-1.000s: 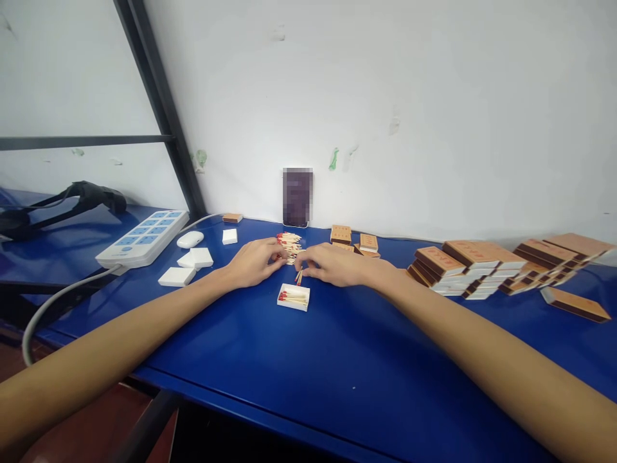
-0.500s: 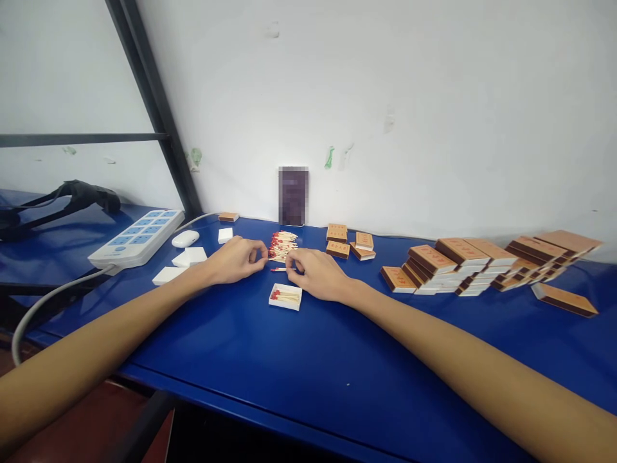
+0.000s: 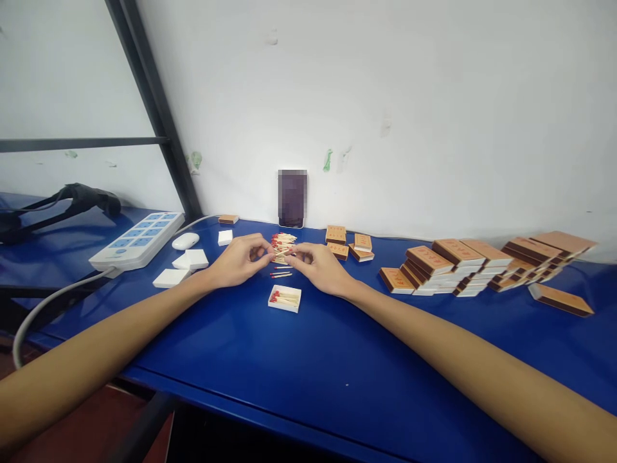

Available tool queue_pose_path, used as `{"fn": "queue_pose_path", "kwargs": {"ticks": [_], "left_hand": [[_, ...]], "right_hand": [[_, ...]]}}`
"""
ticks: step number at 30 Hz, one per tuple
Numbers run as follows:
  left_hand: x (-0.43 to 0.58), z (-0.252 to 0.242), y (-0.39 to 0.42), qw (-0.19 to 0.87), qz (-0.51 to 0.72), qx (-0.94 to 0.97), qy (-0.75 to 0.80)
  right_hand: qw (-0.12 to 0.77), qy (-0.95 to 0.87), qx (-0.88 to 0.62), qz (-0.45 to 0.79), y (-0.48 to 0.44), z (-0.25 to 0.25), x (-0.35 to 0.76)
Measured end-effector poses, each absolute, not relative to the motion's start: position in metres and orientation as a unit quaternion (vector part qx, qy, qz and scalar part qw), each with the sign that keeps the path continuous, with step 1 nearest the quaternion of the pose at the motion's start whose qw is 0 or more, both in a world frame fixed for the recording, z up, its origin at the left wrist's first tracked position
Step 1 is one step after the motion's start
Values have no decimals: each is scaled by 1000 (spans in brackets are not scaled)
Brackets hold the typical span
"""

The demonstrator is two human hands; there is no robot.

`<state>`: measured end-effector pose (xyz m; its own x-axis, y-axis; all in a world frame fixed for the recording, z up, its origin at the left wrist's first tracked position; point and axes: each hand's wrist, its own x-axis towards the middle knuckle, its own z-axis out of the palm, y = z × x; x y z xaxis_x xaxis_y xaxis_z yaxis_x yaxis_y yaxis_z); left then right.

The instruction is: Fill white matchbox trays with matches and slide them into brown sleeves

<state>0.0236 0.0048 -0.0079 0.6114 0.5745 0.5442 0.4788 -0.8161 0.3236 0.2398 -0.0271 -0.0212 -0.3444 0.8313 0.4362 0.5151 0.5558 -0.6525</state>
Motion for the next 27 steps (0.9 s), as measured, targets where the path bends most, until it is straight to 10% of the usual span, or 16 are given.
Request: {"fn": "queue_pose_path", "kwargs": {"ticks": [27], "left_hand": [[12,-5,9,100,192,942,257]], "right_hand": [[325,-839,-400,174,-29,-25,237]]}}
